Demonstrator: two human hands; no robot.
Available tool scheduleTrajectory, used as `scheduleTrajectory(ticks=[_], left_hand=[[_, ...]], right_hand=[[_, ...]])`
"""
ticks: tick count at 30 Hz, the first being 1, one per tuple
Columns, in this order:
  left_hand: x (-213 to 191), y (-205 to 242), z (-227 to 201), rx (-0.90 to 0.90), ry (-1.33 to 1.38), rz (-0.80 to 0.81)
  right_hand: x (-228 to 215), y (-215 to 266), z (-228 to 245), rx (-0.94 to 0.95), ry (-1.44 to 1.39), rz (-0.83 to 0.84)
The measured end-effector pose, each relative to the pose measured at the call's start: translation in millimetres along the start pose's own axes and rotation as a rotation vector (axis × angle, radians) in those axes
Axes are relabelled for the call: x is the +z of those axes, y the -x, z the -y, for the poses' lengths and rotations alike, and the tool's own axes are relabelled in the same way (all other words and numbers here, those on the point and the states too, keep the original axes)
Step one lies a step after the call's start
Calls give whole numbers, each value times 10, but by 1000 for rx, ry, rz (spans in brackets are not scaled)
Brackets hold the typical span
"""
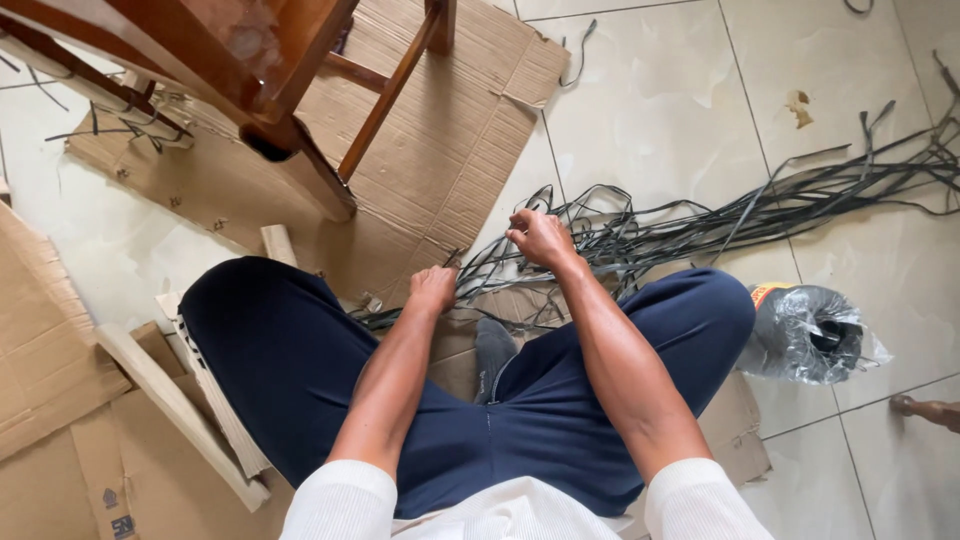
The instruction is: The person wraps a wooden furniture leg with cardboard and secures it with black plastic ties.
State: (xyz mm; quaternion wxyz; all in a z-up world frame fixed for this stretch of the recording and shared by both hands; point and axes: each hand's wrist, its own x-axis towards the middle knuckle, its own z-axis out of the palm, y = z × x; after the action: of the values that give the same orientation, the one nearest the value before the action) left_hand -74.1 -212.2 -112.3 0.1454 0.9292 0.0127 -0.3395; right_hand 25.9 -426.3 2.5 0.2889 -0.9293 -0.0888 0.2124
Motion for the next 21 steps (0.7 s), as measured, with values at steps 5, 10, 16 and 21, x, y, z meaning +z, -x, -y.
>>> scheduleTrajectory(ticks=[5, 10, 16, 21], left_hand=[[135, -132, 58, 11, 28, -71], [-37, 46, -30, 90, 176, -174], [335, -227, -45, 254, 182, -144], [667, -569, 8, 199, -13, -105]], right_hand=[[-40, 37, 53, 9, -11, -21], [-74, -13, -2, 77, 13, -54], [-130, 50, -95, 188, -93, -193], [-54, 89, -230, 265, -55, -196]])
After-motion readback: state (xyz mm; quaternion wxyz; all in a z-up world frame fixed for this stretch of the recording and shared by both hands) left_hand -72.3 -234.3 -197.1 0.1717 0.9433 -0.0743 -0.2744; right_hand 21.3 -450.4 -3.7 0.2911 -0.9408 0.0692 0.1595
